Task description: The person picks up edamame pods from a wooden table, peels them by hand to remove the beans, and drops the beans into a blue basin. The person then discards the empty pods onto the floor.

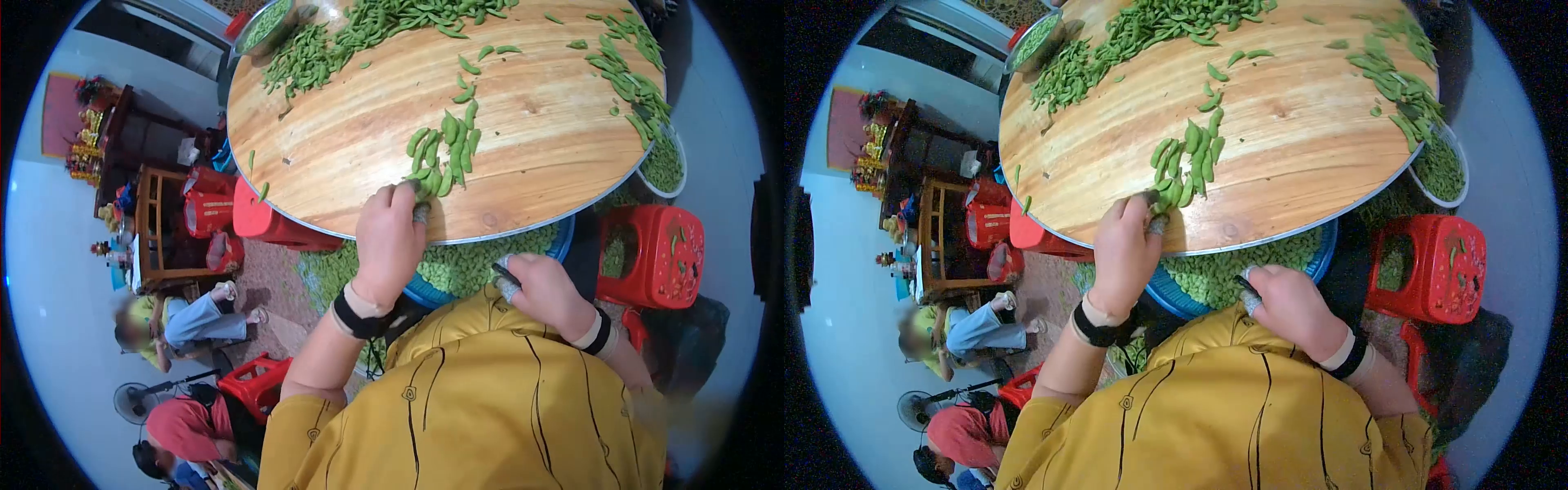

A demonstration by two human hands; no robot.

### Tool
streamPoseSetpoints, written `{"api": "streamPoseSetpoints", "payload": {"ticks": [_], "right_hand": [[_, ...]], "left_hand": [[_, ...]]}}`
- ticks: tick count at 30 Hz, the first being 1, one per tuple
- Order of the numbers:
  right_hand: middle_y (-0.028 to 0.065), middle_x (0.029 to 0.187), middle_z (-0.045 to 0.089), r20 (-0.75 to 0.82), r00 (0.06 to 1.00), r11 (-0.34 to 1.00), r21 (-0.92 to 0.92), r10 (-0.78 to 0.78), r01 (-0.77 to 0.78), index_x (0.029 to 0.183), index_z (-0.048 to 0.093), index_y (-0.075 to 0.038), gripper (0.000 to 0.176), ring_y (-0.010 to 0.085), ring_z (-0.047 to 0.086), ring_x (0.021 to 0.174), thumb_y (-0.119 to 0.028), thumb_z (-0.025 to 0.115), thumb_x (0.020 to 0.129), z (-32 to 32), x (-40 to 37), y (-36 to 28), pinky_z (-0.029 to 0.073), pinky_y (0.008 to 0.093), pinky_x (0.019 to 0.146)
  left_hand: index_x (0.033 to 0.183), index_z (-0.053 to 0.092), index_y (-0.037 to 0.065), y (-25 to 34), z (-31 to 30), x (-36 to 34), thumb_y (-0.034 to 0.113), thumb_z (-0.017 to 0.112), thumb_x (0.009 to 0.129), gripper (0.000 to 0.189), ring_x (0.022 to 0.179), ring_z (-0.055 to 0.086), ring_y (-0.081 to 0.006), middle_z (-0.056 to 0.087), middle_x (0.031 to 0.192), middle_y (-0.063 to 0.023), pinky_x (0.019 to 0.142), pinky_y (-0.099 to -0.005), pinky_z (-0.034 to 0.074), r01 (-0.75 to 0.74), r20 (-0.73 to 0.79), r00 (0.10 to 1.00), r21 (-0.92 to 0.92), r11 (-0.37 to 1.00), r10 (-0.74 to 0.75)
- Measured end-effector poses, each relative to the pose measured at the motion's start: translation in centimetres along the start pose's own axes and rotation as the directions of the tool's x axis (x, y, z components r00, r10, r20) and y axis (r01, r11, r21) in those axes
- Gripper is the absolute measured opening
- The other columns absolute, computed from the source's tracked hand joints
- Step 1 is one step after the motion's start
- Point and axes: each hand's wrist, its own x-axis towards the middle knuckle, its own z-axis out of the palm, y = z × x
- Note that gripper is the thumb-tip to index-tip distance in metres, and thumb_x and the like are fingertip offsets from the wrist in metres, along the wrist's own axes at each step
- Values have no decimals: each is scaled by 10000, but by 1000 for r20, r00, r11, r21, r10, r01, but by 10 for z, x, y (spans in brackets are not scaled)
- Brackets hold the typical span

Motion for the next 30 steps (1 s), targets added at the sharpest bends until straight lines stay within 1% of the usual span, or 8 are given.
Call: {"api": "streamPoseSetpoints", "payload": {"ticks": [9,11,12,13,16,23,25,30], "right_hand": [[226,772,596,6,999,999,36,39,-40,883,575,-2,186,416,577,733,-142,628,773,-12,-9,2,489,445,661],[180,717,604,-71,993,951,303,91,-65,913,568,6,186,329,619,642,-147,620,821,-17,-2,-8,494,374,581],[180,717,604,-68,993,951,301,96,-71,913,568,6,186,329,619,642,-147,620,821,-23,1,-12,494,374,581],[138,703,602,32,977,837,511,209,-195,934,565,7,180,251,612,598,-138,608,837,-28,5,-16,481,331,543],[24,685,576,100,952,628,731,290,-267,972,566,1,163,65,538,521,-110,585,854,-41,18,-29,434,234,459],[5,731,575,255,909,422,821,330,-384,993,572,-39,133,49,489,505,-124,590,893,-39,35,-24,408,211,435],[-5,754,554,368,908,-78,930,199,-360,1002,564,-63,138,38,466,525,-178,566,926,-35,29,-24,399,197,441],[-9,751,535,426,895,-246,888,128,-388,1052,544,-88,184,35,453,545,-241,537,949,-27,27,-29,411,190,474]], "left_hand": [[1006,593,-20,-5,1,1,32,620,785,229,695,566,-288,559,786,-145,624,-355,461,168,99,984,-201,965,-151],[1030,596,-20,-1,-4,-3,34,610,810,227,699,579,-241,580,797,-117,622,-322,466,192,124,978,-226,955,-167],[1043,594,-17,0,-5,-5,34,592,835,214,734,586,-194,601,839,-93,628,-288,468,357,281,929,-501,789,-242],[1056,593,-14,2,-5,-8,34,573,860,203,770,594,-147,622,881,-69,634,-254,469,511,449,857,-686,518,-251],[1077,586,-3,18,-16,-14,29,535,893,194,835,583,-87,632,955,-38,664,-220,475,644,655,752,-706,293,-74],[1150,568,-15,41,-27,-17,-36,582,845,306,843,591,-101,639,974,-49,725,-247,492,513,526,851,-831,213,1],[1210,557,-9,39,-25,-19,-32,605,835,379,826,590,-106,644,1010,-64,705,-258,492,484,490,872,-867,115,22],[1174,567,1,35,-12,-19,-10,598,854,322,834,585,-99,636,1018,-55,715,-241,483,497,500,865,-865,67,48]]}}
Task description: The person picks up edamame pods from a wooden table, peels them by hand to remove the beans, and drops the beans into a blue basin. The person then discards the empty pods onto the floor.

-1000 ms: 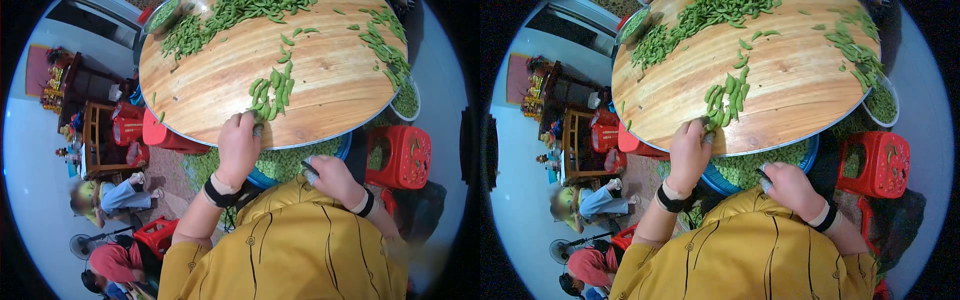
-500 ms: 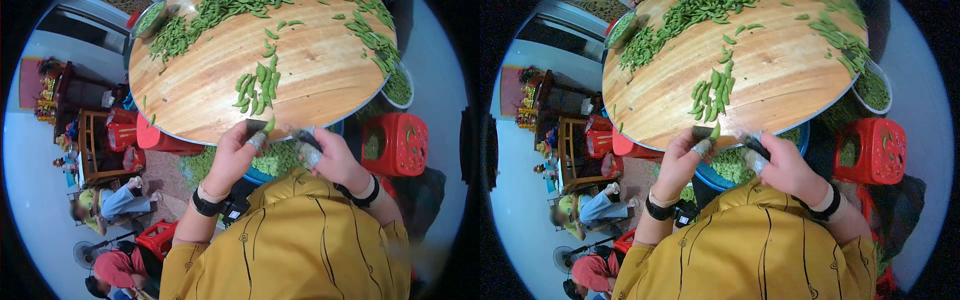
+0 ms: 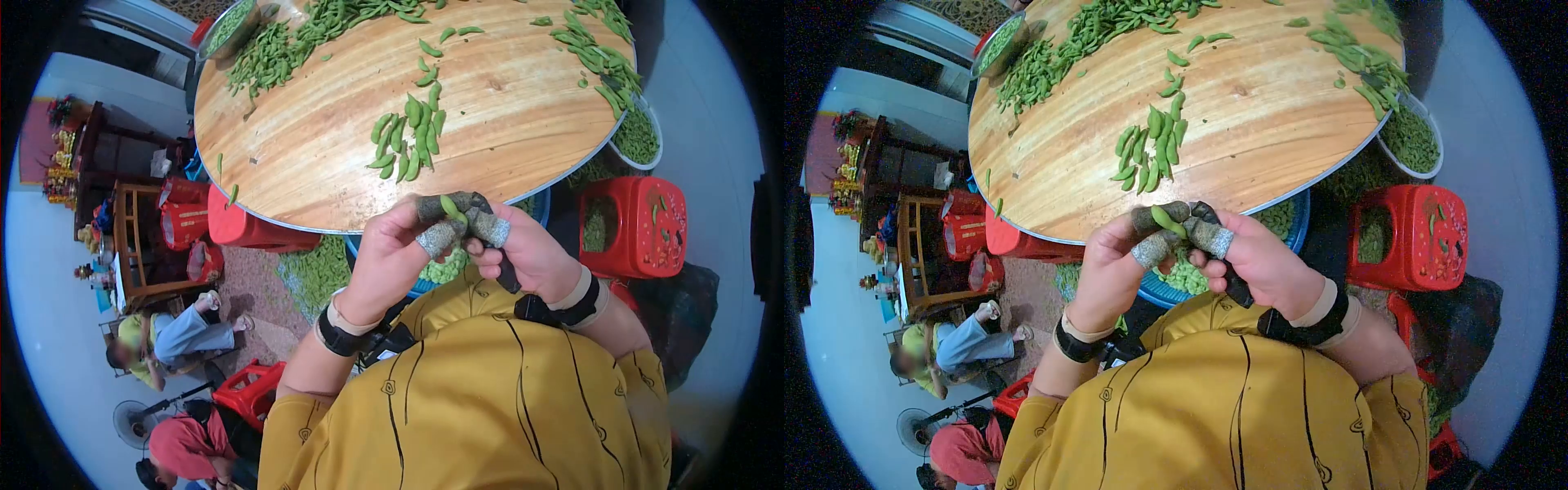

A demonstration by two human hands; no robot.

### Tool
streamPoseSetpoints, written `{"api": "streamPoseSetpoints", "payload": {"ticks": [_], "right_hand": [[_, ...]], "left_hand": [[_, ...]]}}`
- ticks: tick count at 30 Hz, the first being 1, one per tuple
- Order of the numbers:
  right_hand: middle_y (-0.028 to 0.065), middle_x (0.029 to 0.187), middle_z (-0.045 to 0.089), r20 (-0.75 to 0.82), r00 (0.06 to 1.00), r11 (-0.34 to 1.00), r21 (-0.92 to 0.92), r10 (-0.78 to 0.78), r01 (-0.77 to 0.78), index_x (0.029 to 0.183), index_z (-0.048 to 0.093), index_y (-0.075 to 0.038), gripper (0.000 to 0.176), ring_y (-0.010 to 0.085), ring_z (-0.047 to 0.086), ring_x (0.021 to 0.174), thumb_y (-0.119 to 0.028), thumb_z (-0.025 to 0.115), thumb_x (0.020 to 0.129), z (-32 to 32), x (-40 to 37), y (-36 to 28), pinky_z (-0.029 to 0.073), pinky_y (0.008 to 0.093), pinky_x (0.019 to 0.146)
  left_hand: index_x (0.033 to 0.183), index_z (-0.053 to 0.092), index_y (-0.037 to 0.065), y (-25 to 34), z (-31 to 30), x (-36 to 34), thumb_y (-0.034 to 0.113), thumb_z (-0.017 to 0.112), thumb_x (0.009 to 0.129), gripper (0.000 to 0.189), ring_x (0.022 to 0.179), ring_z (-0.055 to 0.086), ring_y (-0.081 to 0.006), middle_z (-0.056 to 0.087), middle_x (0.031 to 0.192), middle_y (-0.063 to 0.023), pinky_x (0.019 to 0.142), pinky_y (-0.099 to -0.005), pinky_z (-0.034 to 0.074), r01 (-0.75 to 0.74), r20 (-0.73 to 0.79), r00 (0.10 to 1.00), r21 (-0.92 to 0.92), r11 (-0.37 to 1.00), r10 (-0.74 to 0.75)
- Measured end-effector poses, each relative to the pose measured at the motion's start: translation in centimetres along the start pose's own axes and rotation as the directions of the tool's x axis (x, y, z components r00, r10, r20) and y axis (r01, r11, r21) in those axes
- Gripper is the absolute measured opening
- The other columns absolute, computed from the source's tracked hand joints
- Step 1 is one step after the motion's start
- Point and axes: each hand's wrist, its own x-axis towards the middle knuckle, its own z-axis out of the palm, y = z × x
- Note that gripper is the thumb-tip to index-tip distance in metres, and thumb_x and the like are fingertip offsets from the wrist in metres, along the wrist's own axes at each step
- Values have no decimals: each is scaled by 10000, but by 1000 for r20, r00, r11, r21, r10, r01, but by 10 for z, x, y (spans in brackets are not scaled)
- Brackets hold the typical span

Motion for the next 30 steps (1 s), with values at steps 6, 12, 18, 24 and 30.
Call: {"api": "streamPoseSetpoints", "payload": {"ticks": [6,12,18,24,30], "right_hand": [[11,762,560,-121,978,859,-504,-169,86,1052,532,-51,155,68,500,561,-86,481,909,7,-6,0,439,215,489],[55,748,585,59,904,280,-941,-423,192,1166,509,-10,329,89,554,579,-31,525,838,-4,-20,-7,461,244,518],[83,791,616,59,913,514,-811,-404,280,1232,502,-17,411,87,555,548,-34,547,824,11,-28,-18,460,239,524],[57,853,604,110,920,466,-836,-376,290,1261,491,-16,421,59,550,725,-24,523,842,3,-26,-16,476,234,677],[9,880,596,78,959,730,-632,-273,259,1293,480,-42,422,59,518,687,-12,479,872,8,-24,-23,460,219,629]], "left_hand": [[1154,545,13,8,2,0,2,533,886,269,816,575,-82,624,961,-33,657,-214,473,-24,-76,997,28,999,26],[1115,539,12,2,-4,0,3,523,894,222,707,550,-62,626,962,-33,607,-204,465,31,-97,995,112,993,-20],[1102,539,3,0,8,3,-32,535,884,220,688,551,-63,604,905,-18,603,-204,466,106,-34,994,45,993,-104],[1106,559,-7,-4,8,1,-17,548,879,227,718,579,-97,603,927,-29,641,-232,495,119,3,993,138,983,-120],[1045,582,-35,0,3,0,14,579,870,182,718,600,-102,634,882,-55,621,-245,506,-346,243,901,902,258,360]]}}
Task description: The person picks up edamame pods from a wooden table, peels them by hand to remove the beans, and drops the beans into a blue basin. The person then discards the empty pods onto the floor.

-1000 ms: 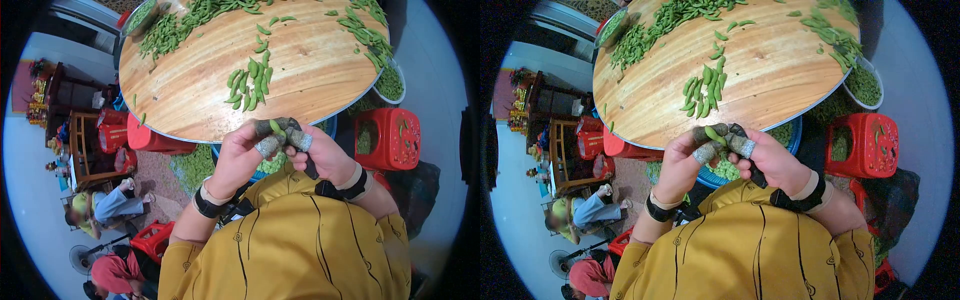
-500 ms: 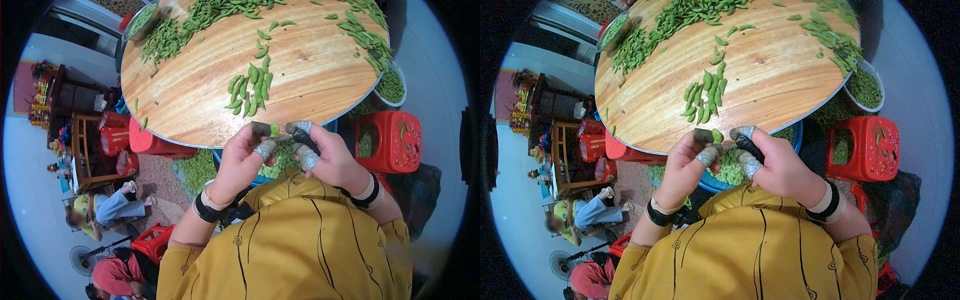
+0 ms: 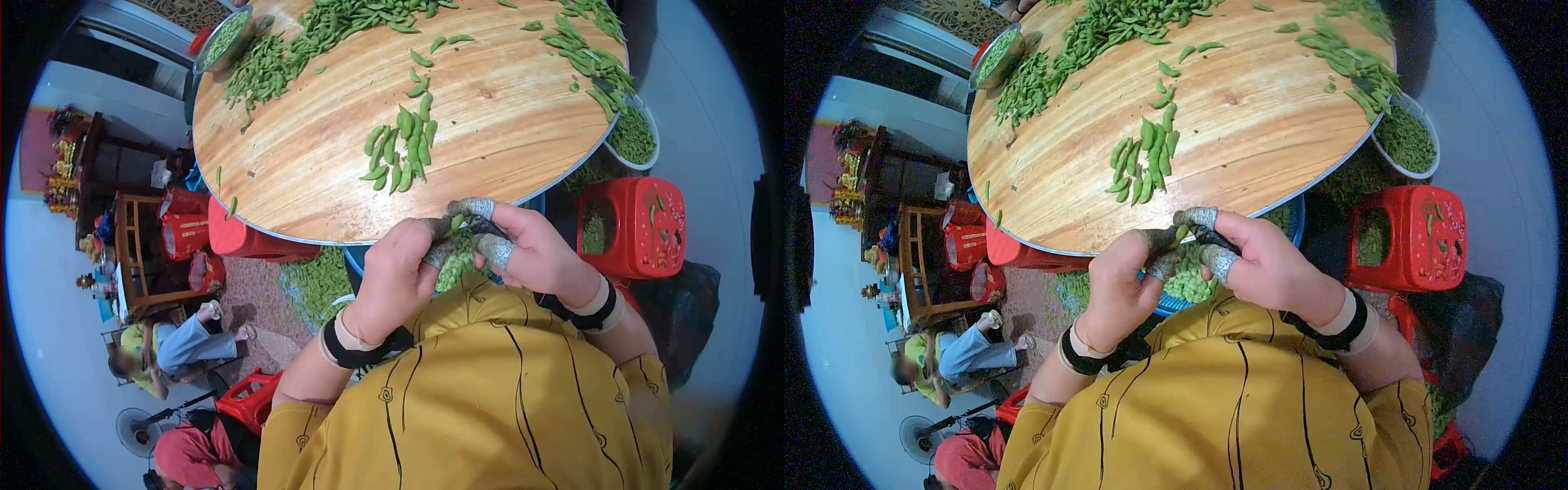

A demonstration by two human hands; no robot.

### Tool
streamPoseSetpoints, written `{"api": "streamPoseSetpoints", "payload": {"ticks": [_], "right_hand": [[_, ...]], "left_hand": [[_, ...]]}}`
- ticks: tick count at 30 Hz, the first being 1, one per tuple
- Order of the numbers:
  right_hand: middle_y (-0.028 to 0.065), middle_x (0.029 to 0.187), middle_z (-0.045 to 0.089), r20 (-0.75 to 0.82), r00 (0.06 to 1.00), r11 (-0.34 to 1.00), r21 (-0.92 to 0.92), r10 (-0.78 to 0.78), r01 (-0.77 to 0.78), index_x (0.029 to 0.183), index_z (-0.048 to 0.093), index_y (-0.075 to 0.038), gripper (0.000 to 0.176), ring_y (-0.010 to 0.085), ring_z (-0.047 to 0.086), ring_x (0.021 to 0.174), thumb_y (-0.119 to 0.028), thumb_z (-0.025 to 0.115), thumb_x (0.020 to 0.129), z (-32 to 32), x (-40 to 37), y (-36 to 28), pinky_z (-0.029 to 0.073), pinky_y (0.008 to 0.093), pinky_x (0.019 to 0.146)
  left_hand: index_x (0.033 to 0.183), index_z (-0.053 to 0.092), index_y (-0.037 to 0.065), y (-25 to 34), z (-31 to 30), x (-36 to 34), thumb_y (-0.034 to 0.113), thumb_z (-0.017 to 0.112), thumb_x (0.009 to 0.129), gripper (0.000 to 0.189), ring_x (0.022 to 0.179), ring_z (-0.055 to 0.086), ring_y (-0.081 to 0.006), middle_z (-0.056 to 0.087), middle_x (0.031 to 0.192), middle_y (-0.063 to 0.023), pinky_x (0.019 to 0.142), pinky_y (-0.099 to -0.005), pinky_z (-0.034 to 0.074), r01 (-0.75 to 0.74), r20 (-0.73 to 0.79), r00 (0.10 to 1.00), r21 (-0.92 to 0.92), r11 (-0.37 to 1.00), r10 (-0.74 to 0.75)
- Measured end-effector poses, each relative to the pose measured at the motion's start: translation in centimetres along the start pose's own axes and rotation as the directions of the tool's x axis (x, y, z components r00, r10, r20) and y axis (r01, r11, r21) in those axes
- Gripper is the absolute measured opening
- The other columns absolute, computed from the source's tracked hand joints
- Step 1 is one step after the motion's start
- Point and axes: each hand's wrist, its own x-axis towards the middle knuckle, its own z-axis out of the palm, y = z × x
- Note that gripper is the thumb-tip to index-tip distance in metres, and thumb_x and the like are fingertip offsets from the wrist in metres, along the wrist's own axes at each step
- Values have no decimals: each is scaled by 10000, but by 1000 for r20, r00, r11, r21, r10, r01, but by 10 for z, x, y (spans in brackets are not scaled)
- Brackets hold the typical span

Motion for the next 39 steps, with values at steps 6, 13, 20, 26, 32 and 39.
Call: {"api": "streamPoseSetpoints", "payload": {"ticks": [6,13,20,26,32,39], "right_hand": [[-13,765,541,133,953,896,325,273,-302,1290,490,-89,399,27,382,491,-25,454,898,0,2,-1,342,182,415],[-9,757,564,-40,971,972,-7,236,-237,1213,536,-69,397,42,470,522,4,443,834,14,7,6,410,191,441],[-22,744,567,-100,970,974,-38,220,-225,1217,547,-104,428,40,478,527,17,423,826,14,9,10,408,195,452],[-22,756,571,-33,971,970,68,237,-234,1215,548,-75,394,34,478,547,6,450,842,7,2,19,398,198,473],[98,724,570,-106,934,783,-582,-341,220,1080,572,-17,304,223,569,623,-74,597,783,7,6,18,454,339,579],[187,769,570,13,946,429,-889,-324,159,885,546,-21,262,391,573,749,-137,671,686,14,13,24,469,435,638]], "left_hand": [[989,589,-18,-10,-6,-6,-4,585,861,128,658,598,-114,629,844,-68,591,-256,500,546,479,813,-824,150,-330],[929,575,-8,-7,12,-4,15,700,672,287,639,590,-262,553,736,-130,533,-331,464,49,-94,994,-29,998,-52],[896,576,-7,-7,21,-7,-6,614,679,220,612,542,-334,531,714,-159,537,-379,449,4,-159,987,161,987,22],[947,557,-11,-16,11,-8,34,476,889,109,616,566,-142,620,786,-82,532,-258,449,634,534,735,-760,144,-419],[1041,552,-19,-7,10,-14,15,449,893,184,657,551,-111,610,813,-65,607,-254,463,563,457,826,-695,448,-330],[1051,558,-27,-6,1,-24,10,465,875,202,689,556,-109,603,827,-46,637,-263,470,588,487,809,-687,428,-329]]}}
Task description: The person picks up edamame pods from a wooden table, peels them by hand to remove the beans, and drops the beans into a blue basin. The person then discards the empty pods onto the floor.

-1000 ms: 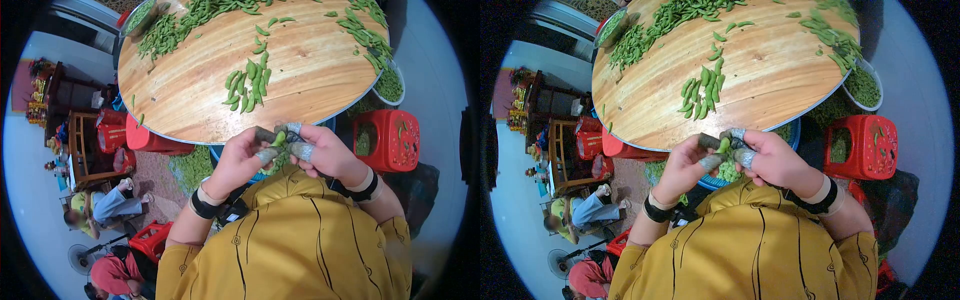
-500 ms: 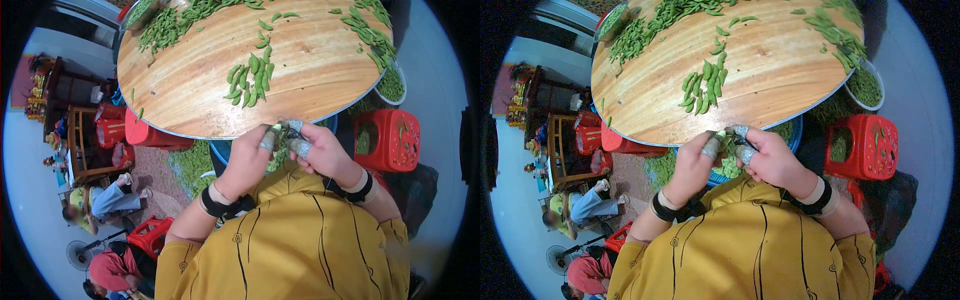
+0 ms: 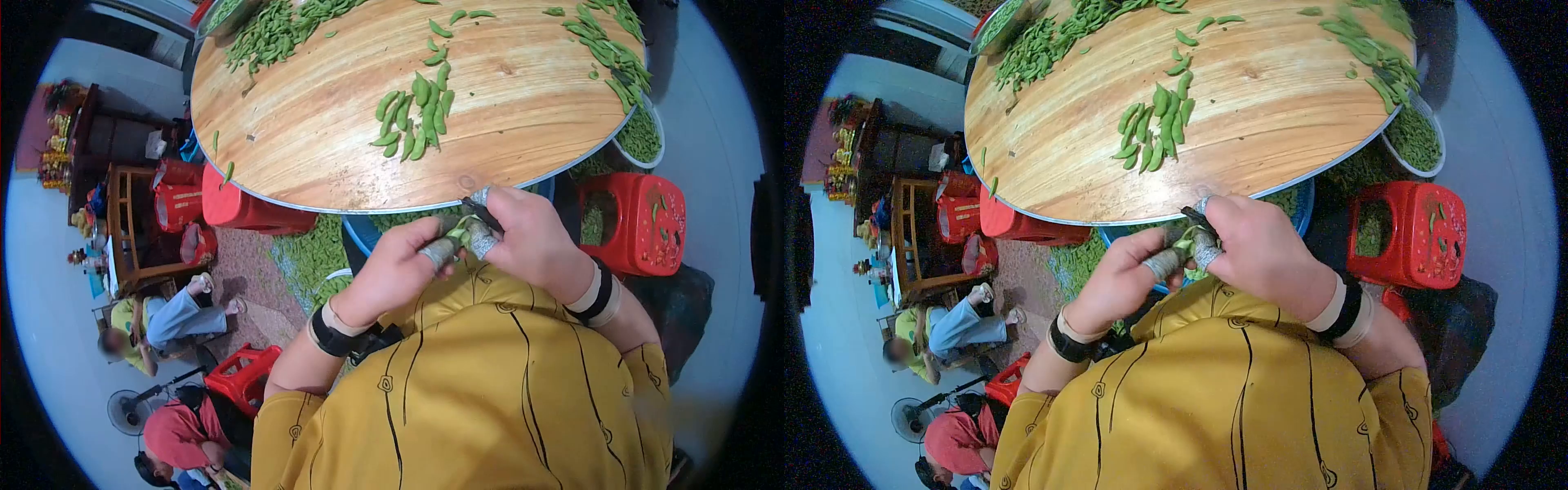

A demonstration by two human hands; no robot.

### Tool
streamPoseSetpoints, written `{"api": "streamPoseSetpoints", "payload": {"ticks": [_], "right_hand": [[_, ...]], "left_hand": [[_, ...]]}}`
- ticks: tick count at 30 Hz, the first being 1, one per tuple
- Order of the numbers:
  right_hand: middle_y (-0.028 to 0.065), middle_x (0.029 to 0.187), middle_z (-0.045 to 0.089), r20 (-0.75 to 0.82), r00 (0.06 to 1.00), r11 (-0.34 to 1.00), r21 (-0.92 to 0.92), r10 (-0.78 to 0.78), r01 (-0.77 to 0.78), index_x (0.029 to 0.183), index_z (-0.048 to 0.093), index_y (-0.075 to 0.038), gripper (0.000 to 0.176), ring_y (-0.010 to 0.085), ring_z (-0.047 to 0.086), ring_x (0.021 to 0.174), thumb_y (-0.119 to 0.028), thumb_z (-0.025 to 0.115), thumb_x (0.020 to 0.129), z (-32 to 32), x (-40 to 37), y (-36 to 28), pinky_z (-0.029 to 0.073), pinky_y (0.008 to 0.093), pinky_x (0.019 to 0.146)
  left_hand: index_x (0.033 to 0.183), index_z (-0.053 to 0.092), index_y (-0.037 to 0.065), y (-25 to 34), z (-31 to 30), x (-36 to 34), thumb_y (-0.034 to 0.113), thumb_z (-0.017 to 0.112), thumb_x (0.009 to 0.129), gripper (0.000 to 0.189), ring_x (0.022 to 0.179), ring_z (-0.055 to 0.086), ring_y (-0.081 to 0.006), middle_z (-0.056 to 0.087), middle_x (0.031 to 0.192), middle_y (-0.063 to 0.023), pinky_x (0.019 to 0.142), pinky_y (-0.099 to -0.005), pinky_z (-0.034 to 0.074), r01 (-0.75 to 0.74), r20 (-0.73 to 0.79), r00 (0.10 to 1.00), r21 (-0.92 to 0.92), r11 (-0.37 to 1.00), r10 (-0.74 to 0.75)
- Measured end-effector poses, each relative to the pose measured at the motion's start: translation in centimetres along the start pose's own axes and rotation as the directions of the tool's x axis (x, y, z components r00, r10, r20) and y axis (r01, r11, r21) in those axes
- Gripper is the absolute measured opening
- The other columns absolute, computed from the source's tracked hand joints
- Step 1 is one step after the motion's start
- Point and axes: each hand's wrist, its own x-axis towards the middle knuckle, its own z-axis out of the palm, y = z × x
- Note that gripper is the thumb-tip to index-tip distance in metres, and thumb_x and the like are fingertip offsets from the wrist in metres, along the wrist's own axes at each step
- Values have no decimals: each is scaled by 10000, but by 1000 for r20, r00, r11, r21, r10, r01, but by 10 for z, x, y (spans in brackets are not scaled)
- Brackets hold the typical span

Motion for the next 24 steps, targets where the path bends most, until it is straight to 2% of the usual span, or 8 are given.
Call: {"api": "streamPoseSetpoints", "payload": {"ticks": [1,3,7,9,13,15,20,24], "right_hand": [[181,769,566,-7,1000,1000,18,-18,18,873,544,-23,249,384,575,751,-132,669,688,2,-2,-1,470,439,635],[175,770,562,-13,999,998,38,-41,42,862,543,-26,235,377,578,752,-127,667,689,8,-5,1,471,442,632],[171,773,557,-3,996,995,43,-89,89,847,529,-25,217,373,579,739,-104,660,693,21,-15,2,475,446,620],[170,771,558,10,996,996,19,-91,90,844,525,-26,212,371,581,734,-99,658,696,19,-14,-3,478,445,616],[175,758,569,62,997,999,-16,-41,42,838,522,-23,226,371,594,739,-110,674,695,19,-10,-6,491,442,625],[179,751,573,80,997,999,-49,-12,16,830,519,-23,233,374,597,737,-117,682,692,22,-5,-1,495,444,626],[179,734,580,84,995,998,-40,58,-54,820,511,-29,274,377,601,713,-153,705,672,29,-8,2,498,448,642],[159,756,579,141,990,997,-77,13,-2,818,538,-35,215,365,601,709,-154,681,710,36,-15,10,506,433,641]], "left_hand": [[1084,571,-16,1,-1,-2,26,463,900,218,694,554,-88,608,852,-27,635,-236,467,116,15,993,-209,971,-115],[1079,588,5,-12,-6,-8,104,491,937,198,692,541,-67,621,886,-17,619,-220,463,162,-20,984,-281,946,-174],[1115,574,-16,-25,-9,-13,35,452,928,229,738,579,-85,625,896,-32,680,-235,498,174,-118,975,-123,977,-189],[1132,556,-36,-29,-2,-12,-39,397,904,278,767,601,-106,631,886,-39,742,-255,517,76,-133,987,-82,994,-87],[1133,550,-32,-19,4,-8,-130,362,799,395,789,624,-125,643,865,-59,761,-257,520,2,-58,998,188,982,9],[967,585,-26,-17,4,-6,-145,362,713,358,785,649,-145,657,805,-100,736,-279,522,-26,-61,997,332,943,49],[887,584,-20,-15,7,-5,-108,487,695,233,759,652,-316,616,786,-203,668,-362,508,-128,-41,982,573,810,184],[925,588,-17,-30,-16,-28,-46,571,723,205,777,610,-392,595,803,-223,663,-404,496,-69,-71,987,633,771,146]]}}
